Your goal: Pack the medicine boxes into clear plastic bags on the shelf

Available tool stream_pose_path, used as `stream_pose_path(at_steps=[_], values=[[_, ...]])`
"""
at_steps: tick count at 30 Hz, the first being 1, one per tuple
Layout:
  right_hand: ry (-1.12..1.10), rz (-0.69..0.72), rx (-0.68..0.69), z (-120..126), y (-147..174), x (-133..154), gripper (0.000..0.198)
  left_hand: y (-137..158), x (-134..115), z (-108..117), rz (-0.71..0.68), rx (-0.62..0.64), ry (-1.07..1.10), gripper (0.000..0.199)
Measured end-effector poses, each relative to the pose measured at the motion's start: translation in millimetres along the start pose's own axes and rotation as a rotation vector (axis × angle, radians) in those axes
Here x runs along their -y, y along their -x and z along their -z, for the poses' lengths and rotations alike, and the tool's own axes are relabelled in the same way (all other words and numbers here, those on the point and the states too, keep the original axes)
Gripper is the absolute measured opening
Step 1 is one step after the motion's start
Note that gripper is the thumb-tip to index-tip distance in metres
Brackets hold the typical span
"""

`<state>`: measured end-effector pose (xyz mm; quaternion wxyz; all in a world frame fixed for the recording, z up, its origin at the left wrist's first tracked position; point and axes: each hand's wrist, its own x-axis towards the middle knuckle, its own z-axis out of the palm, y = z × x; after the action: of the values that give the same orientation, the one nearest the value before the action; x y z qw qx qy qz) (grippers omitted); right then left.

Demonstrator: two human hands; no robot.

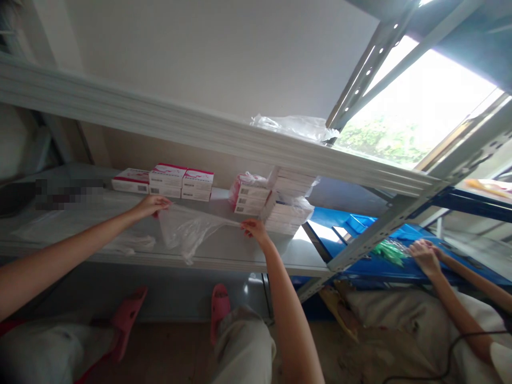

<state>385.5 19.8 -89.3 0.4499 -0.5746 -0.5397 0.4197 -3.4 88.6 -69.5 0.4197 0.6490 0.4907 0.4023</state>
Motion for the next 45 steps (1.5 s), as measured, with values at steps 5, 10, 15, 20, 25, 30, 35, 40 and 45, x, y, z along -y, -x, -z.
stream_pose_path(at_steps=[5, 10, 15, 20, 25, 30, 35, 40, 45], values=[[0.037, -0.028, -0.094, -10.6, -14.7, -15.2, 0.028, -6.4, -0.6, -2.0, 0.204, -0.029, 0.011, 0.023], [0.069, -0.036, -0.192, -27.7, -24.2, -23.4, 0.032, -5.5, 0.7, -10.8, 0.224, -0.159, 0.063, 0.030], [0.212, 0.179, -0.519, -45.5, -0.6, -15.4, 0.045, 38.5, -2.5, -11.6, -0.264, -0.386, -0.352, 0.033], [0.232, 0.363, -0.573, -102.4, 63.3, 10.1, 0.052, 90.0, -22.5, -15.9, -0.582, -0.102, -0.797, 0.036], [0.190, 0.412, -0.363, -160.1, 96.2, 39.3, 0.060, 99.8, -31.7, -29.0, -0.749, -0.131, -1.007, 0.033], [0.223, 0.325, -0.334, -164.6, 87.8, 47.0, 0.023, 103.6, -34.7, -35.7, -0.860, -0.101, -1.266, 0.018], [0.026, 0.313, -0.250, -155.7, 83.2, 35.1, 0.025, 102.0, -30.0, -29.1, -0.888, -0.160, -1.302, 0.008], [-0.147, 0.325, -0.231, -146.8, 81.5, 29.1, 0.026, 98.2, -25.1, -14.6, -0.934, -0.156, -1.230, 0.010], [-0.242, 0.328, -0.149, -143.7, 80.2, 27.5, 0.027, 95.9, -19.9, -12.5, -0.951, -0.176, -1.165, 0.019]])
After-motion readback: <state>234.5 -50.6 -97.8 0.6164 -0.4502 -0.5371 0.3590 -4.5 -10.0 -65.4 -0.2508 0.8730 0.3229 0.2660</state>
